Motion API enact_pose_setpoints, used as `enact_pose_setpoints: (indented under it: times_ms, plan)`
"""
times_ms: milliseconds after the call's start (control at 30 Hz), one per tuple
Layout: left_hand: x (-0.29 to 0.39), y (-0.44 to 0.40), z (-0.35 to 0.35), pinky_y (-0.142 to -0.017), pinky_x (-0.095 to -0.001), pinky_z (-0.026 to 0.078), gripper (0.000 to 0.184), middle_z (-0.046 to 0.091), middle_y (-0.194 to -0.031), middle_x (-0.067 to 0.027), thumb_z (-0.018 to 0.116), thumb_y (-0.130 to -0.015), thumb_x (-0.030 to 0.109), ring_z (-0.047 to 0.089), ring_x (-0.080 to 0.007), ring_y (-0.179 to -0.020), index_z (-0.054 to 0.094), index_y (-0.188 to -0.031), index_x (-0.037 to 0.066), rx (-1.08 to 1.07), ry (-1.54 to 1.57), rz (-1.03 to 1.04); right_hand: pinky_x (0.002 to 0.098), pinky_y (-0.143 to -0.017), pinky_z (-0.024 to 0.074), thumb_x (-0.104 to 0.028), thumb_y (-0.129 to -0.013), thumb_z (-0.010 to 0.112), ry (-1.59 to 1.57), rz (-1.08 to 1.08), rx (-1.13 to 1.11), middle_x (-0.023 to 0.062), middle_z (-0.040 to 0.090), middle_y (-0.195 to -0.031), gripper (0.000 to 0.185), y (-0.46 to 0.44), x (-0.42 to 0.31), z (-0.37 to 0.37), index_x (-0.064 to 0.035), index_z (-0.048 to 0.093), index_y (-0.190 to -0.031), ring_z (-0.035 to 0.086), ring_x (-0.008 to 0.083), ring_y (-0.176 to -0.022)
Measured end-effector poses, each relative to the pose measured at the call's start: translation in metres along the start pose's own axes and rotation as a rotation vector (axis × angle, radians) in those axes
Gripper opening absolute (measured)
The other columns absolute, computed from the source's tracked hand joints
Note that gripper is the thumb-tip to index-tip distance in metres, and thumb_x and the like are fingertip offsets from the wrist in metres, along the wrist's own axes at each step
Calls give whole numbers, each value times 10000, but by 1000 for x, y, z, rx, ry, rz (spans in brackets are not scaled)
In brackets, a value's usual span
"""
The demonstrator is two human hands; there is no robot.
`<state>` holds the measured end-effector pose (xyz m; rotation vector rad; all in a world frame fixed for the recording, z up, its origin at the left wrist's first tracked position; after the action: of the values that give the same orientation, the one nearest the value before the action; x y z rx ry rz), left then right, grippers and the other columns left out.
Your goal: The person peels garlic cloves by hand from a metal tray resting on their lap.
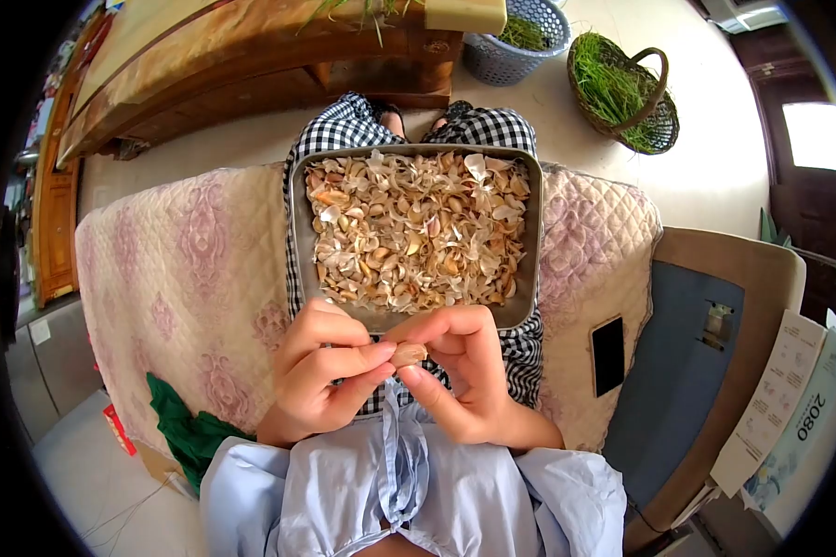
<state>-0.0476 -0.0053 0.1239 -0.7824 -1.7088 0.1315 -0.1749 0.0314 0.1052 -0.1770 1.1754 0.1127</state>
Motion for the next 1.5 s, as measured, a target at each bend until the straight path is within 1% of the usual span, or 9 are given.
enact_pose_setpoints:
  times_ms: [233,500,733,833,1000,1333,1400,1467,1500]
  plan:
    - [-1,-1,5,-530,-287,384,183,500,-764,-83,645,-681,19,467,-204,-611,537,-829,15,49,-34,0,322,-814,394,61,-804,441,95,-25,5,182,462,-980,299,-1,0,2,-10,263,-1033,496,198,-892]
    - [-4,-1,-2,-551,-291,392,168,503,-788,-80,636,-698,35,485,-209,-649,537,-832,18,92,-45,-58,306,-706,415,59,-785,439,-3,-50,-22,169,466,-876,302,-3,-1,2,0,261,-1022,488,174,-739]
    - [-4,-3,3,-559,-285,395,195,500,-776,-68,652,-687,30,492,-202,-653,545,-850,28,-16,136,-101,300,-695,419,65,-781,434,108,-79,7,164,462,-894,306,-2,3,1,6,258,-1023,491,171,-733]
    - [-9,0,4,-550,-273,387,121,499,-751,-77,629,-719,57,486,-186,-619,542,-799,32,1,144,-150,290,-689,421,65,-780,440,41,-64,-14,162,457,-913,313,-2,3,2,10,253,-1025,491,165,-734]
    - [-9,-5,6,-600,-287,393,162,483,-770,-89,590,-704,-26,483,-219,-677,479,-813,18,-45,147,-171,280,-679,420,60,-779,453,2,1,7,143,447,-911,324,-1,6,2,12,252,-1028,489,154,-739]
    - [-16,-3,4,-605,-283,392,160,473,-775,-100,566,-722,-38,470,-226,-662,461,-832,12,-12,138,-161,254,-662,391,42,-775,462,0,23,-38,116,450,-870,337,-1,9,1,8,259,-1042,462,132,-723]
    - [-19,-1,-1,-601,-274,392,150,476,-780,-105,561,-724,-42,474,-221,-660,464,-827,9,80,176,-277,253,-656,390,35,-773,468,41,16,-55,115,460,-863,344,-1,8,0,8,259,-1044,461,130,-719]
    - [-27,-3,-3,-599,-268,396,129,486,-797,-102,548,-725,-54,480,-214,-659,487,-825,1,112,183,-277,251,-656,393,37,-773,476,28,-1,-39,117,463,-867,340,-2,8,0,10,271,-1042,466,128,-720]
    - [-32,-6,-3,-601,-268,398,126,493,-812,-97,549,-720,-56,483,-212,-667,500,-824,-3,85,47,-215,249,-655,395,39,-773,484,15,-19,-23,119,465,-870,336,-2,7,0,13,283,-1041,470,127,-721]
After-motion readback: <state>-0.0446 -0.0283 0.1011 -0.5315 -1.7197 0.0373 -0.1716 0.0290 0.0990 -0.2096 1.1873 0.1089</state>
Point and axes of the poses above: each hand's wrist, its own y-axis away from the middle knuckle, its own z-axis out of the palm, x = y × z, the point moved 4 cm from there along -y, towards the middle knuckle
